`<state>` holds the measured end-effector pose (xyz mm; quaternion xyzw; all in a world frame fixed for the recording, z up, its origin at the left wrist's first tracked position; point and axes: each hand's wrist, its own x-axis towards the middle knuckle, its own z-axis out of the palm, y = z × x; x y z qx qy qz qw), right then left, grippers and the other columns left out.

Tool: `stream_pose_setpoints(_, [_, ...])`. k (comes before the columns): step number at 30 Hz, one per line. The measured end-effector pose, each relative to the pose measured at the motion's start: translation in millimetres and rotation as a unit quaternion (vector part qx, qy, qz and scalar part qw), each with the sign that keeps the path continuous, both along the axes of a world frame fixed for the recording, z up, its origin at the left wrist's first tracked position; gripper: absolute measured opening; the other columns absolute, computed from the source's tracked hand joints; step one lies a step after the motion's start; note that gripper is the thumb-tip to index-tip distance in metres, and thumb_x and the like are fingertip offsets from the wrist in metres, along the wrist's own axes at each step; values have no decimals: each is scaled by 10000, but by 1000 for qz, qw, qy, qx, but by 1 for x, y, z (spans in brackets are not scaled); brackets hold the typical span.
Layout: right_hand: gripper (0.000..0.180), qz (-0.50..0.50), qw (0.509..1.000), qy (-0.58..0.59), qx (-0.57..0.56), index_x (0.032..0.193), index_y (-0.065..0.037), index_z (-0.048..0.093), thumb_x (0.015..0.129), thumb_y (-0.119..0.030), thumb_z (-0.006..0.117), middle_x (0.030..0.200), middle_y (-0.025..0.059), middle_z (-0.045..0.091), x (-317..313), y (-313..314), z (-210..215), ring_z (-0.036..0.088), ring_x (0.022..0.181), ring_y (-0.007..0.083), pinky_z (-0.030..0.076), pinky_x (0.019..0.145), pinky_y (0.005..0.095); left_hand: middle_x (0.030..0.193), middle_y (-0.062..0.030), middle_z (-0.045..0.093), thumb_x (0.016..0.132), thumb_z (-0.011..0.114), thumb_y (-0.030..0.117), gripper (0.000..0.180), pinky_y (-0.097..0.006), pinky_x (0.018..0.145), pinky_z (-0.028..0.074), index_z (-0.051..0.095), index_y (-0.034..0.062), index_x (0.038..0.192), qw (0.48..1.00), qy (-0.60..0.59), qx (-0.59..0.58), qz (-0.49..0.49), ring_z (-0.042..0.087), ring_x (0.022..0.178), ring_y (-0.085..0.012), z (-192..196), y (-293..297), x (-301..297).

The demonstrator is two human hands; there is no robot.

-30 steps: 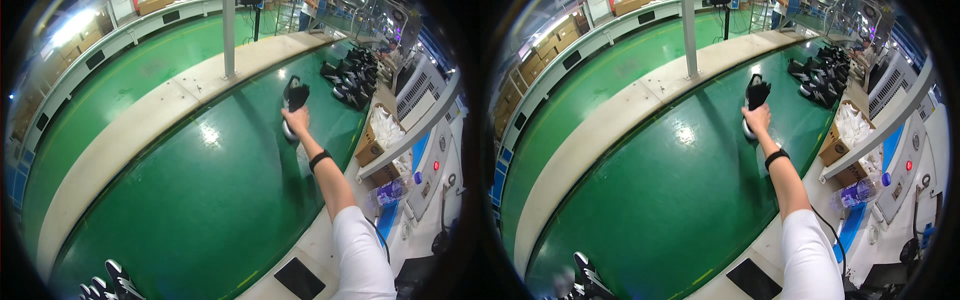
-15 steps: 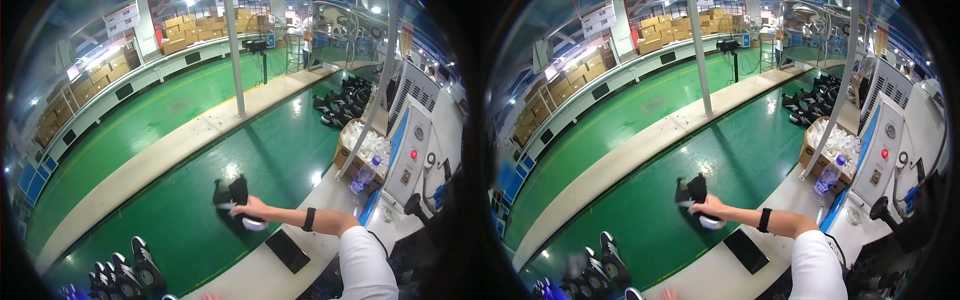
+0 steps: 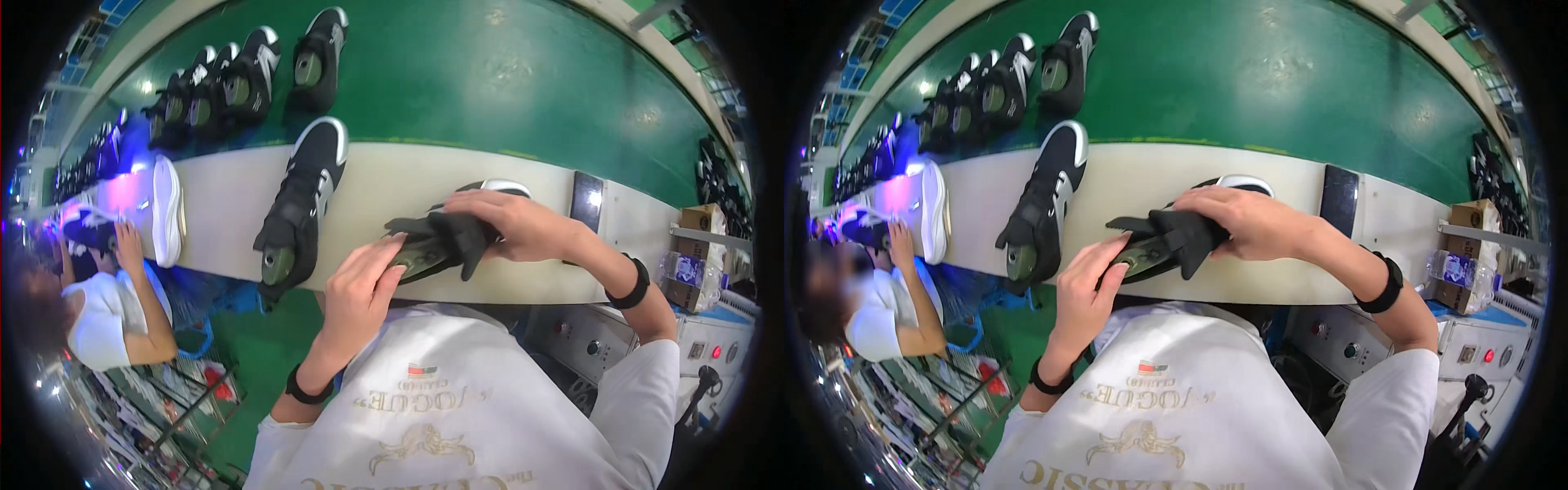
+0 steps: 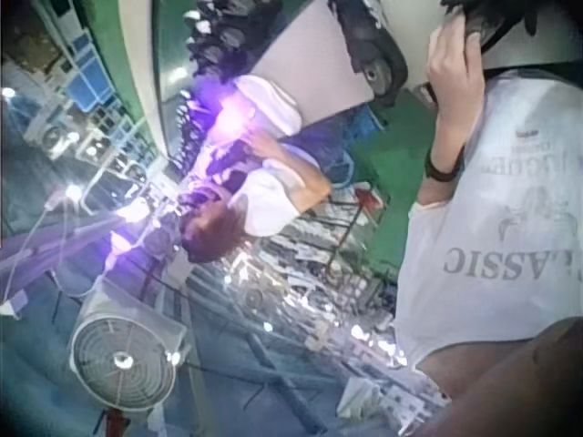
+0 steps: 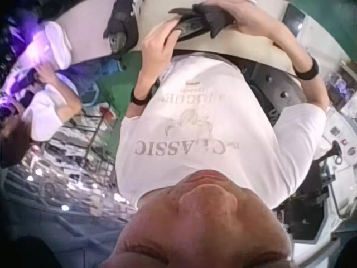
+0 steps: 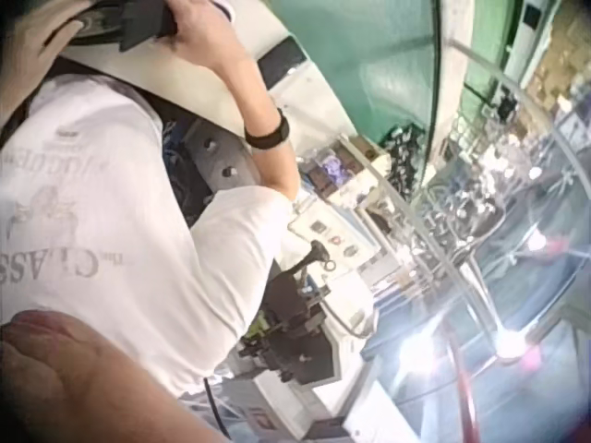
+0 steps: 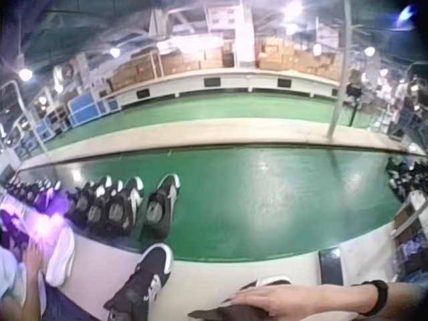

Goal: Assembling and inspecting shoes on a factory production line.

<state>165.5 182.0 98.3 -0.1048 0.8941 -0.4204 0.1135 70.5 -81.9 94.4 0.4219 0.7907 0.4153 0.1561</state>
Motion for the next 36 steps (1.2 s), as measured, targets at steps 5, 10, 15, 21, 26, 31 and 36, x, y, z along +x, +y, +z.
stream_pose_setpoints(5, [734,-34,996,-54,-59,1382,-61,417,725,20,735,1359,155,490,8,-13,7,482,1244,350,443,1018,424,1070,-171,664,884,641,153,292,-357,841,489,623,-37,1105,999,-47,-27,-5,625,986,-329,10,-5,0])
stream_pose_setpoints(10, [738,-43,997,-17,-62,1409,-71,393,749,36,706,1353,156,492,19,-22,0,471,1249,350,435,1025,428,930,-159,659,911,621,258,279,-388,739,489,642,-14,971,995,-82,-60,17,623,882,-325,10,22,-7])
stream_pose_setpoints(15, [758,-37,994,-8,-100,1431,-72,373,754,36,694,1364,153,487,17,-15,-4,451,1268,354,416,1046,423,745,-93,602,815,635,73,103,-343,636,489,631,-1,886,994,-13,113,2,611,691,-225,13,39,16])
stream_pose_setpoints(21, [791,-14,996,17,-82,1439,-67,378,717,99,654,1419,137,462,14,-4,-5,414,1325,334,326,1122,443,900,-87,679,812,589,-30,183,-318,707,542,662,7,976,966,57,129,-217,660,778,-208,20,18,18])
stream_pose_setpoints(26, [730,-30,997,5,-64,1426,-56,395,760,37,679,1362,201,469,20,-14,14,467,1241,378,388,1040,413,1276,-132,580,899,603,71,331,-334,983,441,585,22,1226,924,-364,-12,-119,577,1142,-239,-7,15,-43])
stream_pose_setpoints(31, [733,-47,995,-21,-86,1381,-39,456,710,-28,752,1298,176,510,24,-21,16,511,1169,351,431,987,384,1228,-111,580,884,648,214,354,-381,1011,405,627,58,1202,938,-263,9,-227,548,1153,-258,-52,24,-51])
stream_pose_setpoints(36, [605,-41,994,-37,-90,1276,-20,554,708,-49,761,1226,161,585,18,-31,25,554,1114,337,466,926,386,993,-85,679,879,622,250,241,-410,848,485,701,64,1010,976,-83,-48,-196,628,965,-303,-39,27,-52])
